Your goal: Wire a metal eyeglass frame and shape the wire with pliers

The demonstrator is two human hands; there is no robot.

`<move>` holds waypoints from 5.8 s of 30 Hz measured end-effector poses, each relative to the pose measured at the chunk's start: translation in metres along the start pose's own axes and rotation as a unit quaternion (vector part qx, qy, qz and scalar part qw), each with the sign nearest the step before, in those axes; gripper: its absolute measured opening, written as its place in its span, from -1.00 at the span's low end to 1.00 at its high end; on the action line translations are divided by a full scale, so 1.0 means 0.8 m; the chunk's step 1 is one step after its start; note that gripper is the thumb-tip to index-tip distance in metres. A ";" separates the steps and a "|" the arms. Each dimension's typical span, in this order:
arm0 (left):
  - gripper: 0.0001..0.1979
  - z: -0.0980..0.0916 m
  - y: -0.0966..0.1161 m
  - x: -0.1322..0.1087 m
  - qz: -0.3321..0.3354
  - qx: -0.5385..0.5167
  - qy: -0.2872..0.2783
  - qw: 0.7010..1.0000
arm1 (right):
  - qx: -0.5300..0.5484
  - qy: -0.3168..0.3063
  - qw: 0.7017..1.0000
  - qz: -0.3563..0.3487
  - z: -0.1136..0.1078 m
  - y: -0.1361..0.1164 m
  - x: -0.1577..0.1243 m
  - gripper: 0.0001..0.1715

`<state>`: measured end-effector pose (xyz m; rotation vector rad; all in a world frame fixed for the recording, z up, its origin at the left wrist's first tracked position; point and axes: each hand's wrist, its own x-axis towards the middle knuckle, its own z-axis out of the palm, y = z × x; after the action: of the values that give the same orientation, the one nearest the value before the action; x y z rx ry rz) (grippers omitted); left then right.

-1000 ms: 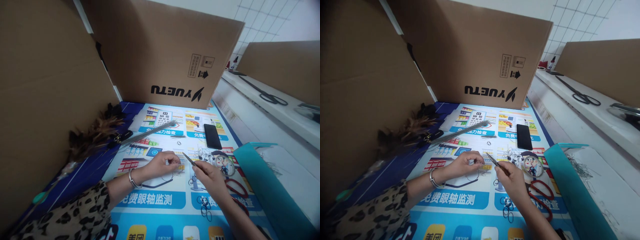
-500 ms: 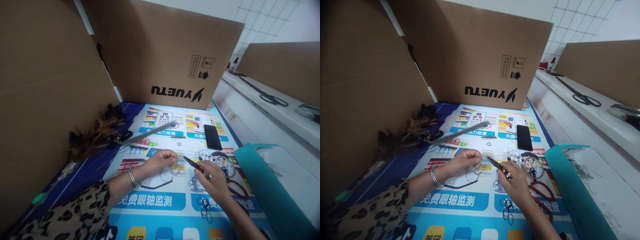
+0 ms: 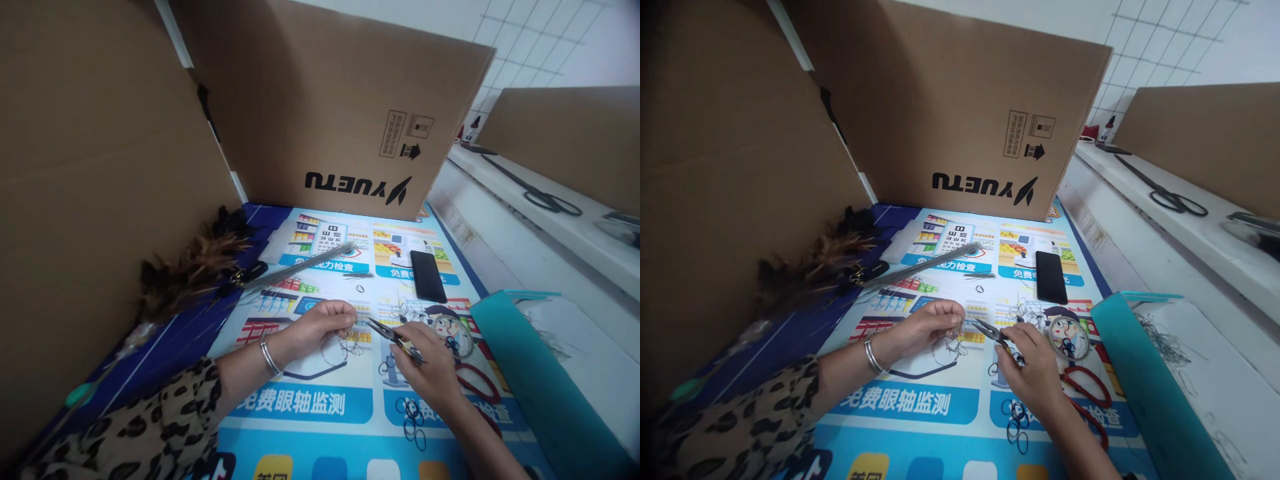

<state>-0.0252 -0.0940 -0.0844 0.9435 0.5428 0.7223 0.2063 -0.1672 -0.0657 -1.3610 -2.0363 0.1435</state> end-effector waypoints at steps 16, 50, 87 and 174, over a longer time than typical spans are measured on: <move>-0.84 0.005 0.006 0.000 0.051 0.256 0.029 0.965 | 0.060 -0.079 0.984 0.146 -0.010 -0.024 0.004 -0.76; -0.81 0.001 -0.002 -0.001 0.008 0.155 0.020 0.988 | 0.106 -0.079 0.985 0.115 -0.013 -0.019 0.001 -0.81; -0.88 0.005 -0.001 -0.002 0.023 0.353 -0.007 0.935 | -0.162 -0.082 0.982 -0.055 0.007 -0.024 -0.013 -0.72; -0.93 0.010 -0.001 -0.004 0.128 0.440 0.064 0.887 | 0.218 -0.172 0.931 0.236 0.010 -0.032 -0.005 -0.79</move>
<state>-0.0215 -0.1012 -0.0809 1.8512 0.9057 0.7818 0.1825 -0.1798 -0.0620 -1.5758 -1.7418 1.0480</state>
